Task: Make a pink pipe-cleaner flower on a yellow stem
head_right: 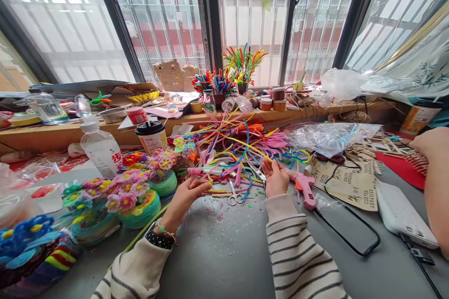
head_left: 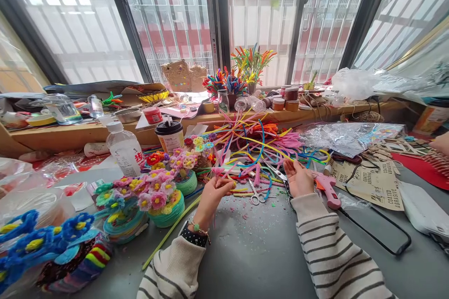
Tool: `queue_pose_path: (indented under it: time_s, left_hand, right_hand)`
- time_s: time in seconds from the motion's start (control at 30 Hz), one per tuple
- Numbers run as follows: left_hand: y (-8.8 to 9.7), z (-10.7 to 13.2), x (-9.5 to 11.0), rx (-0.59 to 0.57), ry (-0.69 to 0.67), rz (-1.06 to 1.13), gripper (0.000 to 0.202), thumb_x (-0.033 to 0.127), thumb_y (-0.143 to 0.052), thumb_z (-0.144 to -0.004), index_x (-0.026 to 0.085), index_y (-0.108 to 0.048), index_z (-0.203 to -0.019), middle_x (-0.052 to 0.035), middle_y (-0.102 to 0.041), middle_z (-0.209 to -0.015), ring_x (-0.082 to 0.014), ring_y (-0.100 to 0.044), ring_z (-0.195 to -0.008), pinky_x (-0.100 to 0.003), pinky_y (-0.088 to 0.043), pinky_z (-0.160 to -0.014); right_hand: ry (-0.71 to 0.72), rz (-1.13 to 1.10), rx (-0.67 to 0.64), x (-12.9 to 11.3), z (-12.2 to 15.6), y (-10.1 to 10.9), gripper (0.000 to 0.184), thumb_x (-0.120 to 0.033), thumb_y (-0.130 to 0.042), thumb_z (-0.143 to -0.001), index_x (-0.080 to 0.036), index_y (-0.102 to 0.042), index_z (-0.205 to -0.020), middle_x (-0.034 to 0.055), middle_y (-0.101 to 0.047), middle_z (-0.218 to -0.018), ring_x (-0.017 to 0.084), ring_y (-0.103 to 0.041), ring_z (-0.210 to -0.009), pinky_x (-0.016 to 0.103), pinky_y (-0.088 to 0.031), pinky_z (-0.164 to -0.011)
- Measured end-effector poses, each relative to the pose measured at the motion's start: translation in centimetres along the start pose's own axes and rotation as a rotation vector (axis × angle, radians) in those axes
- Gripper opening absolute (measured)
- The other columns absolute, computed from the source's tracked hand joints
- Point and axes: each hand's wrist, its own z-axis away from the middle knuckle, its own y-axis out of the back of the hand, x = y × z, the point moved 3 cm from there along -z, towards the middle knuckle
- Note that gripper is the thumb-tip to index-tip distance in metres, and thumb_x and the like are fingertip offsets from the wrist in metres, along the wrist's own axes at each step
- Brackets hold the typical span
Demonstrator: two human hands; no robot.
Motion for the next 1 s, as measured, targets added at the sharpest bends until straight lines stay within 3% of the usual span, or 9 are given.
queue_pose_path:
  time_s: [0.13,0.2,0.3,0.37,0.4,0.5,0.6,0.83,1.0]
  left_hand:
    - [0.1,-0.5,-0.4,-0.005,0.029,-0.005,0.032,0.025,-0.065,-0.050,0.016,-0.034,-0.051,-0.0058,-0.062,-0.076,-0.0136,-0.055,-0.068,-0.023,-0.041,-0.057]
    - [0.2,-0.6,-0.6,-0.023,0.043,-0.004,0.036,0.024,-0.066,-0.049,0.016,-0.031,-0.050,-0.0060,-0.062,-0.076,-0.0137,-0.055,-0.067,-0.023,-0.041,-0.056]
    - [0.0,-0.4,-0.4,-0.052,0.022,-0.006,0.031,0.024,-0.065,-0.051,0.016,-0.035,-0.052,-0.0057,-0.062,-0.076,-0.0137,-0.055,-0.067,-0.024,-0.041,-0.057]
    - [-0.1,0.0,-0.1,-0.054,-0.002,-0.012,0.026,0.025,-0.064,-0.052,0.015,-0.039,-0.054,-0.0053,-0.062,-0.074,-0.0137,-0.056,-0.067,-0.024,-0.041,-0.057]
    - [-0.2,0.1,0.0,-0.056,-0.006,-0.014,0.025,0.025,-0.064,-0.053,0.014,-0.041,-0.055,-0.0052,-0.062,-0.074,-0.0138,-0.056,-0.066,-0.024,-0.042,-0.057]
    - [-0.2,0.2,0.0,-0.064,0.000,0.009,0.025,0.025,-0.065,-0.052,0.014,-0.043,-0.057,-0.0049,-0.062,-0.073,-0.0145,-0.057,-0.067,-0.026,-0.044,-0.061]
    - [-0.2,-0.3,-0.5,-0.099,0.008,0.039,0.027,0.025,-0.066,-0.050,0.014,-0.043,-0.059,-0.0052,-0.063,-0.073,-0.0152,-0.057,-0.067,-0.030,-0.046,-0.065]
    - [-0.1,-1.0,-1.4,-0.171,-0.059,0.047,0.028,0.024,-0.065,-0.052,0.014,-0.041,-0.060,-0.0041,-0.063,-0.072,-0.0160,-0.058,-0.069,-0.031,-0.046,-0.068]
    - [-0.3,-0.8,-1.2,-0.132,-0.155,-0.136,0.023,0.025,-0.062,-0.055,0.016,-0.042,-0.063,-0.0029,-0.061,-0.070,-0.0154,-0.057,-0.066,-0.028,-0.045,-0.063]
  right_hand:
    - [0.016,0.116,-0.032,0.9,0.3,-0.3,0.019,-0.019,-0.062,-0.056,-0.016,-0.045,-0.065,0.0011,-0.057,-0.064,0.013,-0.057,-0.065,0.029,-0.049,-0.063]
    - [0.116,0.242,-0.007,0.7,0.4,-0.3,0.024,-0.016,-0.063,-0.052,-0.016,-0.048,-0.071,0.0026,-0.056,-0.074,0.017,-0.054,-0.078,0.035,-0.044,-0.073]
    - [0.560,0.707,0.017,-0.9,1.7,-1.1,0.030,-0.017,-0.060,-0.053,-0.017,-0.052,-0.082,0.0078,-0.053,-0.094,0.024,-0.042,-0.098,0.044,-0.029,-0.086]
    - [0.839,0.959,-0.106,-1.4,3.5,-2.4,0.023,-0.020,-0.055,-0.061,-0.017,-0.054,-0.084,0.0095,-0.052,-0.098,0.025,-0.040,-0.100,0.044,-0.025,-0.087]
    - [0.898,1.003,-0.227,-1.2,4.4,-3.1,0.017,-0.022,-0.052,-0.065,-0.017,-0.055,-0.082,0.0088,-0.053,-0.095,0.023,-0.043,-0.097,0.042,-0.027,-0.086]
    - [0.860,1.013,-0.681,0.2,7.3,-4.9,0.011,-0.025,-0.048,-0.072,-0.019,-0.057,-0.071,0.0052,-0.058,-0.078,0.018,-0.050,-0.081,0.033,-0.035,-0.077]
    - [0.814,1.032,-0.889,1.7,9.3,-5.6,0.010,-0.024,-0.050,-0.071,-0.018,-0.058,-0.072,0.0049,-0.059,-0.076,0.018,-0.050,-0.079,0.032,-0.037,-0.074]
    - [0.850,1.089,-0.919,2.9,9.7,-5.4,0.013,-0.022,-0.050,-0.071,-0.017,-0.059,-0.079,0.0056,-0.058,-0.079,0.019,-0.049,-0.081,0.034,-0.037,-0.074]
    - [0.877,1.148,-0.908,3.3,9.6,-5.2,0.013,-0.019,-0.049,-0.071,-0.017,-0.060,-0.077,0.0061,-0.058,-0.077,0.019,-0.050,-0.079,0.034,-0.038,-0.073]
